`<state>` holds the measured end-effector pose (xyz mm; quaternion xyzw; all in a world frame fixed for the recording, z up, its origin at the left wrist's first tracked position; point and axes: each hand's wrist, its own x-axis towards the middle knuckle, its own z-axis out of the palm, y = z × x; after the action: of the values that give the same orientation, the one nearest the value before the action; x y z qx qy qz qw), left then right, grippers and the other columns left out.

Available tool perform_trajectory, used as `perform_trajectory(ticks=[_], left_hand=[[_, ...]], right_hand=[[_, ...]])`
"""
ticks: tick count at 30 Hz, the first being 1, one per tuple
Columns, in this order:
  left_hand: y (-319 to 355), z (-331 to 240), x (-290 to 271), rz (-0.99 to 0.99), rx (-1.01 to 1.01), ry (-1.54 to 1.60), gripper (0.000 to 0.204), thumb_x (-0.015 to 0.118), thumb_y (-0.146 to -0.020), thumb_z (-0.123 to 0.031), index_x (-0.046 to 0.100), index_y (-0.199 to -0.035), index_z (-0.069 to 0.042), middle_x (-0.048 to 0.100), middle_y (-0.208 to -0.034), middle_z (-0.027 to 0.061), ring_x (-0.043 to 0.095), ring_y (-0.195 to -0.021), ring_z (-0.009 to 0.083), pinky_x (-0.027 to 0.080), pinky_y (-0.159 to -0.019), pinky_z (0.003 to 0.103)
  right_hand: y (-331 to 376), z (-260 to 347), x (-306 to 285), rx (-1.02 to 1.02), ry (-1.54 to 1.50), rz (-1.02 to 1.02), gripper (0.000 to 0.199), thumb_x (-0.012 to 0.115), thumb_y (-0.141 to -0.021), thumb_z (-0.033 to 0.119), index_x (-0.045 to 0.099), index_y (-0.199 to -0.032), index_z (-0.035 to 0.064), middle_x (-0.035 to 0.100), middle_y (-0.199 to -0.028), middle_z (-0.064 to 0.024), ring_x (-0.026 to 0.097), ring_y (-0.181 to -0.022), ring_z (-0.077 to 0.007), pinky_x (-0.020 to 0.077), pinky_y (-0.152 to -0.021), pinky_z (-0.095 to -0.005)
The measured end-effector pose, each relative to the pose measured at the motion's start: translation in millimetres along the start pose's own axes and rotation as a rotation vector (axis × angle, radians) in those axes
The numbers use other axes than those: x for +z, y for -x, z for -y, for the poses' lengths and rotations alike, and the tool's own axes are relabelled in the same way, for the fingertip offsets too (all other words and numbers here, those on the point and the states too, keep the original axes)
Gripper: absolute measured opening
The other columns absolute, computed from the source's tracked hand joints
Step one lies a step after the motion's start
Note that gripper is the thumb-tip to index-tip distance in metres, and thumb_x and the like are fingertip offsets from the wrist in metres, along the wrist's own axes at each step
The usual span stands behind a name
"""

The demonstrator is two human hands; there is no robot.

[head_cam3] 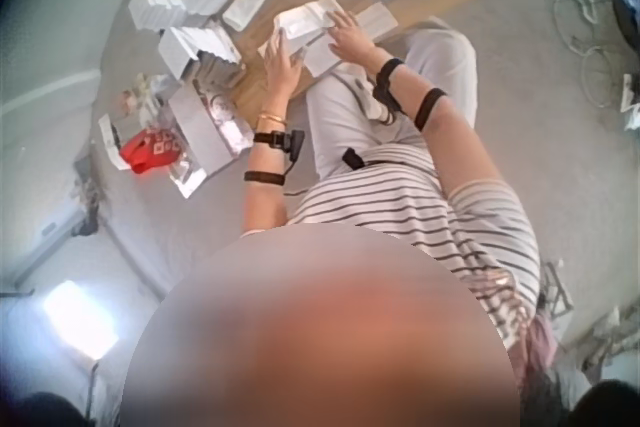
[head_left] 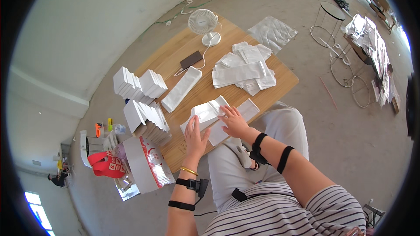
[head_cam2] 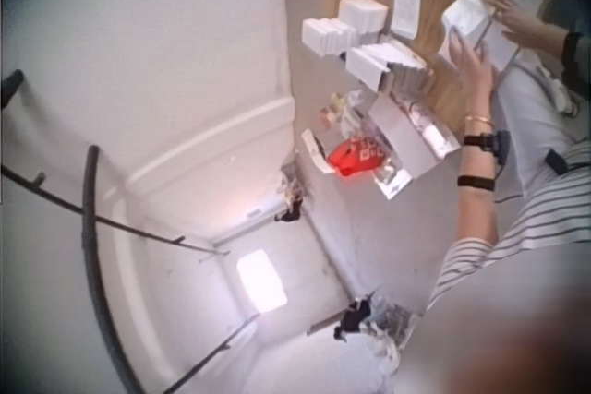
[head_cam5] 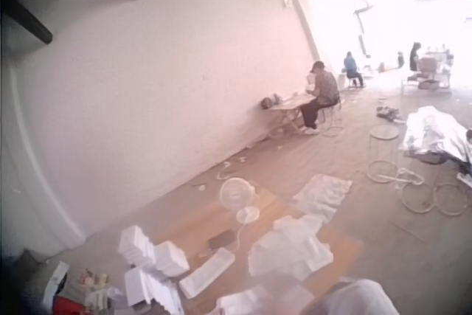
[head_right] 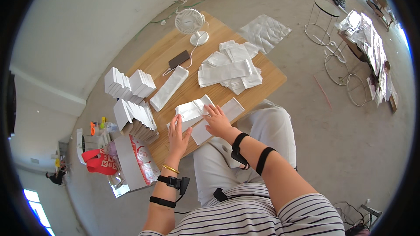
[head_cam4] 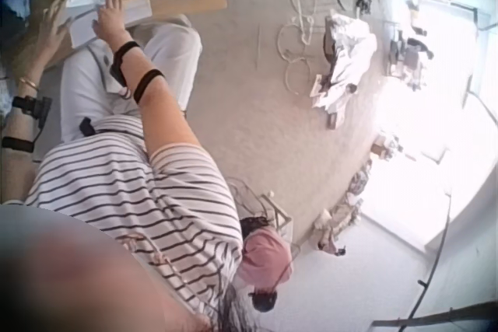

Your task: The person is precisely folding long strips of white fabric or protective material on a wooden table.

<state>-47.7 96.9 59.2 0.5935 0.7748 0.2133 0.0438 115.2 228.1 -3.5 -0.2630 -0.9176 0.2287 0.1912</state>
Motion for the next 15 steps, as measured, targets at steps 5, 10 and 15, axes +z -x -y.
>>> perform_trajectory(ticks=[5, 10, 15], left_hand=[[20, 8, -29, -0.027, -0.019, -0.042, 0.072, 0.051, -0.099, -0.048, 0.034, -0.150, -0.001, 0.036, -0.148, 0.0178, 0.038, -0.135, 0.0362, 0.030, -0.110, 0.048], [74, 33, -62, -0.185, -0.195, -0.076, 0.073, 0.053, -0.097, -0.049, 0.033, -0.150, -0.003, 0.037, -0.148, 0.0206, 0.036, -0.136, 0.0385, 0.029, -0.111, 0.050], [79, -13, -43, -0.159, -0.128, -0.065, 0.055, 0.056, -0.098, -0.038, 0.046, -0.144, -0.011, 0.033, -0.152, 0.0206, 0.032, -0.140, 0.0376, 0.026, -0.113, 0.052]], right_hand=[[-20, 16, 2, 0.065, -0.162, -0.036, 0.049, 0.067, -0.083, 0.014, 0.054, -0.129, 0.0002, 0.043, -0.146, -0.0139, 0.041, -0.135, -0.0329, 0.0316, -0.114, -0.0464], [-1, 39, -19, 0.037, -0.491, -0.058, 0.048, 0.064, -0.085, 0.008, 0.051, -0.129, -0.0021, 0.044, -0.144, -0.0140, 0.045, -0.130, -0.0348, 0.0393, -0.108, -0.0428], [7, 70, -35, 0.014, -0.630, 0.001, 0.043, 0.060, -0.087, 0.004, 0.050, -0.128, -0.0034, 0.044, -0.143, -0.0152, 0.046, -0.129, -0.0360, 0.0414, -0.106, -0.0408]])
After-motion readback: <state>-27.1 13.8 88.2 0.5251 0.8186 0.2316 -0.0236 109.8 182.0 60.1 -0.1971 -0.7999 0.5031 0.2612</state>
